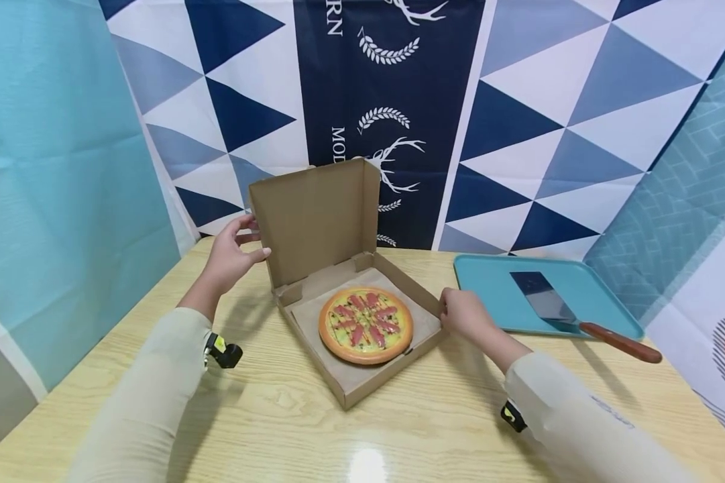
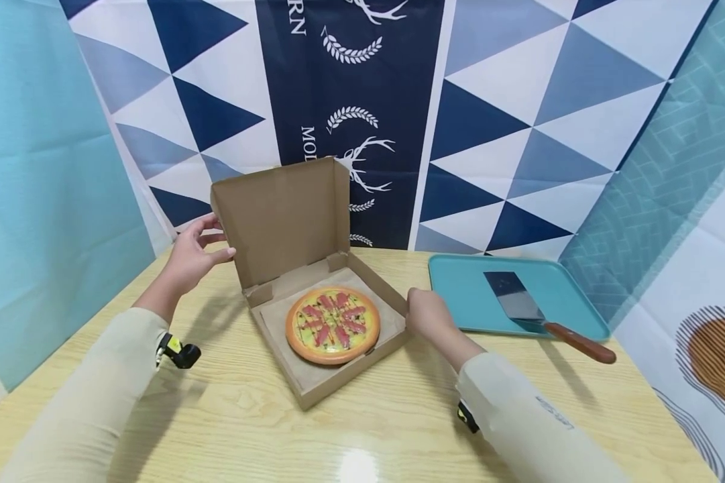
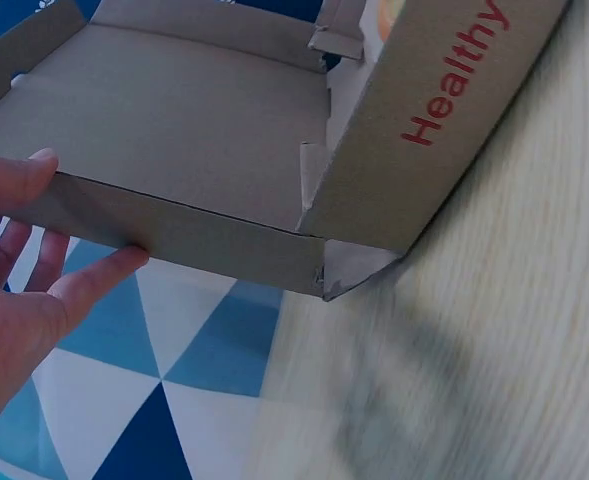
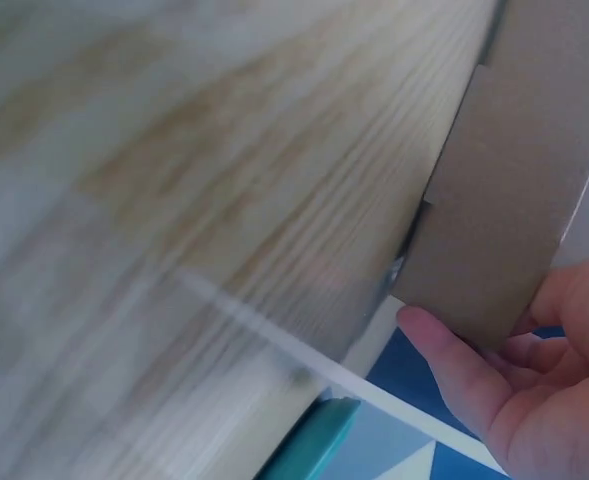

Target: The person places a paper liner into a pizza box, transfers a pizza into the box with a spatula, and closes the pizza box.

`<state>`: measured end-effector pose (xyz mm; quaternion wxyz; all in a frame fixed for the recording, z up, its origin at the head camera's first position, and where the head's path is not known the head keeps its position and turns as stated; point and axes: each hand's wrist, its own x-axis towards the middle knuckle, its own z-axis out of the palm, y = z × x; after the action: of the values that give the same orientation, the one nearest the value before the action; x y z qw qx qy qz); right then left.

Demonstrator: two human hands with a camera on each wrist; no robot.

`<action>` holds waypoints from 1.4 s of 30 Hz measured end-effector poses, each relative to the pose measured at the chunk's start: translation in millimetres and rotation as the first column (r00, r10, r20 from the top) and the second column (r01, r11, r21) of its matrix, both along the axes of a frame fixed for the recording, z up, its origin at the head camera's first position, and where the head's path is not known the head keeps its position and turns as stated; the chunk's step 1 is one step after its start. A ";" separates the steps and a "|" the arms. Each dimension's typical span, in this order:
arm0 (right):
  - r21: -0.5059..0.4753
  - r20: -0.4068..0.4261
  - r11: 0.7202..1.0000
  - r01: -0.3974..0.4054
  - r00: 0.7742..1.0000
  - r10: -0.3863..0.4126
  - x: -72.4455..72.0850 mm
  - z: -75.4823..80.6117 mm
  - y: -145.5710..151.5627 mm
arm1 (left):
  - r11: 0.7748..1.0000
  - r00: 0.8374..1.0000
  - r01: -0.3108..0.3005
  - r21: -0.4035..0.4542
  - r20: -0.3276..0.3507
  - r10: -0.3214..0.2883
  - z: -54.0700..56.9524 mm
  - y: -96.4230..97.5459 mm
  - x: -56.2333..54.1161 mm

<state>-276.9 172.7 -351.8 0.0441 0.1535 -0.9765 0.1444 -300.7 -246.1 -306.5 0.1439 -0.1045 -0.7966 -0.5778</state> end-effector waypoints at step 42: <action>-0.044 0.066 0.999 0.013 0.998 -0.010 61.8 0.3 26.8 | 0.989 0.979 0.147 0.008 0.139 -0.147 24.3 69.1 -55.1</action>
<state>-215.1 199.5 -351.5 0.0162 0.1419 -0.9749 0.1707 -355.9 -177.1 -282.3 0.0449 -0.1227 -0.7955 -0.5917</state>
